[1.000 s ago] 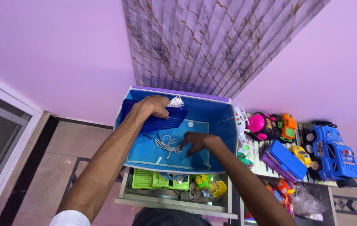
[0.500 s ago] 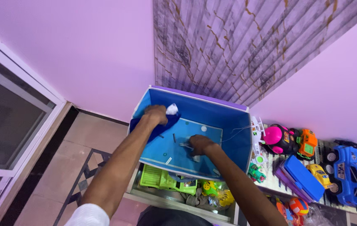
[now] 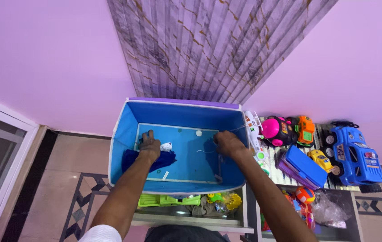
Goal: The person empties a blue storage bin, removes various items including toys and a pencil case, and then places them back into the bin. The person handles a toy helicopter, a pencil case, and other small items, organizing them within the bin.
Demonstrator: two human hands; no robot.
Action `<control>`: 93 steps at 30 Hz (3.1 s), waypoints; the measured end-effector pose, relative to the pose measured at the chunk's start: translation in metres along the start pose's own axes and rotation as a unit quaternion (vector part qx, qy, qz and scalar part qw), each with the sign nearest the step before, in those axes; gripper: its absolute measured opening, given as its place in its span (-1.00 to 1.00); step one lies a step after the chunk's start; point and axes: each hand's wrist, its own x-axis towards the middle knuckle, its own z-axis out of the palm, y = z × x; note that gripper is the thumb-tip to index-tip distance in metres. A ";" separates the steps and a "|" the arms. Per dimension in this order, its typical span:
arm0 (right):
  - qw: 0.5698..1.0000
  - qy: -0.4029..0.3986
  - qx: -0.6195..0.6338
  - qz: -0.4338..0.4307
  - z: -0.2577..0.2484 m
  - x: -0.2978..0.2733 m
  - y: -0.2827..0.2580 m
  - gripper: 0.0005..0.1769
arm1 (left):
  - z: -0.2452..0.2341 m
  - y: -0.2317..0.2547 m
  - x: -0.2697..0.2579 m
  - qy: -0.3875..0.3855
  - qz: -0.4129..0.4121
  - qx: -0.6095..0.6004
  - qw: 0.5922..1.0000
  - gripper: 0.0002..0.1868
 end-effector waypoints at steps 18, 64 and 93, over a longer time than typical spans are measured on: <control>0.972 -0.172 0.159 -0.028 0.047 0.080 -0.096 -0.77 | -0.069 -0.046 0.006 0.169 -0.031 -0.296 0.940 -0.55; 0.853 0.052 0.509 -0.106 -0.043 -0.029 -0.049 -0.78 | -0.134 0.037 -0.044 -0.148 0.147 -0.634 0.745 -0.43; 0.561 0.331 0.715 0.254 0.152 -0.184 0.248 -0.83 | -0.004 0.440 0.006 0.008 0.054 -0.700 0.712 -0.10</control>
